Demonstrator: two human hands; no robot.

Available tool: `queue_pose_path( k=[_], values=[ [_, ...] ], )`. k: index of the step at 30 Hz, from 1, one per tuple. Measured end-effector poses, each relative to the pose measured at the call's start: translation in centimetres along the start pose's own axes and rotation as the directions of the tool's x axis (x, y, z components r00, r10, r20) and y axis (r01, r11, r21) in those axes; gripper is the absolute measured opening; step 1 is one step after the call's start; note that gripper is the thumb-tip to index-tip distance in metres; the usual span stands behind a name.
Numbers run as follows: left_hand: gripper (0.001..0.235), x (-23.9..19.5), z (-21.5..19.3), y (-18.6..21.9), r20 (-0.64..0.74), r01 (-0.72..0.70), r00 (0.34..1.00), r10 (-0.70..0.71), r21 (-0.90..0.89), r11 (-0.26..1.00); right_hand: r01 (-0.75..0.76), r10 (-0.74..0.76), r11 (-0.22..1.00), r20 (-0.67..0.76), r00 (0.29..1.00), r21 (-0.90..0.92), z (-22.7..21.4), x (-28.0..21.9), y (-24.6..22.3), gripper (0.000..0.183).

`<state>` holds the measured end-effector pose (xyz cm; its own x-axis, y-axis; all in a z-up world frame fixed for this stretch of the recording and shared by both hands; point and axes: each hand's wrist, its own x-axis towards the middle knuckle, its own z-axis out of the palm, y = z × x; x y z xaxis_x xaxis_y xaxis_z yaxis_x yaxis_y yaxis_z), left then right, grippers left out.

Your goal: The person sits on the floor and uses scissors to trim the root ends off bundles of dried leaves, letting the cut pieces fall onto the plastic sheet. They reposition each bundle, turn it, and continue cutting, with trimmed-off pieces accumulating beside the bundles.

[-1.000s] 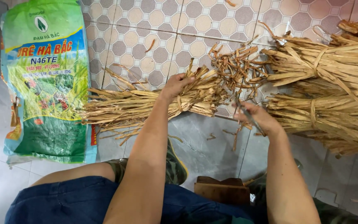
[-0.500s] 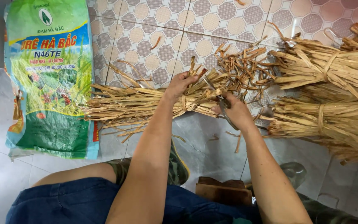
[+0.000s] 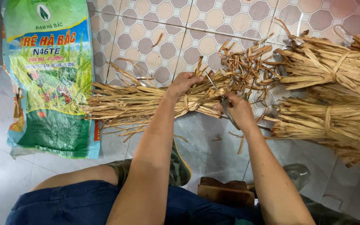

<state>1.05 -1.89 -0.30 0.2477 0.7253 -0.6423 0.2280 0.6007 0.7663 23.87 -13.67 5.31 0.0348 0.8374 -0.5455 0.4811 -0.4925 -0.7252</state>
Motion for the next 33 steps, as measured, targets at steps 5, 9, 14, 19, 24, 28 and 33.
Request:
queue_pose_path(
  k=[5,9,14,19,24,28,33],
  values=[
    [0.03,0.6,0.0,-0.1,-0.019,0.003,1.0,-0.002,0.063,0.998,-0.001,0.016,0.978,-0.071,0.997,0.21,1.9,1.7,3.2,0.056],
    [0.039,1.5,-0.4,-0.6,0.001,-0.058,0.998,0.059,0.129,0.99,-0.027,0.117,0.887,-0.169,0.979,0.461,0.2,1.6,3.6,0.055],
    [0.056,2.1,2.1,0.1,0.026,0.01,0.999,-0.036,0.647,0.763,0.007,0.115,0.823,-0.179,0.977,0.568,-0.2,2.4,5.9,0.048],
    [0.065,1.6,2.0,-1.1,-0.058,0.128,0.991,-0.123,0.706,0.696,0.144,-0.015,0.801,-0.222,0.975,0.581,0.1,1.0,5.5,0.044],
    [0.066,0.9,0.3,-1.2,-0.239,0.108,0.971,-0.031,0.321,0.941,0.07,-0.035,0.91,-0.094,0.995,0.409,0.7,-0.9,3.0,0.057],
    [0.064,2.1,0.7,-2.0,-0.18,0.082,0.984,-0.011,0.395,0.915,-0.193,0.176,0.943,0.087,0.981,0.273,1.2,-0.4,4.8,0.055],
    [0.072,3.1,2.8,-1.8,-0.026,0.022,1.0,0.0,0.858,0.513,-0.209,0.18,0.927,0.118,0.976,0.311,1.2,0.8,7.9,0.056]
  ],
)
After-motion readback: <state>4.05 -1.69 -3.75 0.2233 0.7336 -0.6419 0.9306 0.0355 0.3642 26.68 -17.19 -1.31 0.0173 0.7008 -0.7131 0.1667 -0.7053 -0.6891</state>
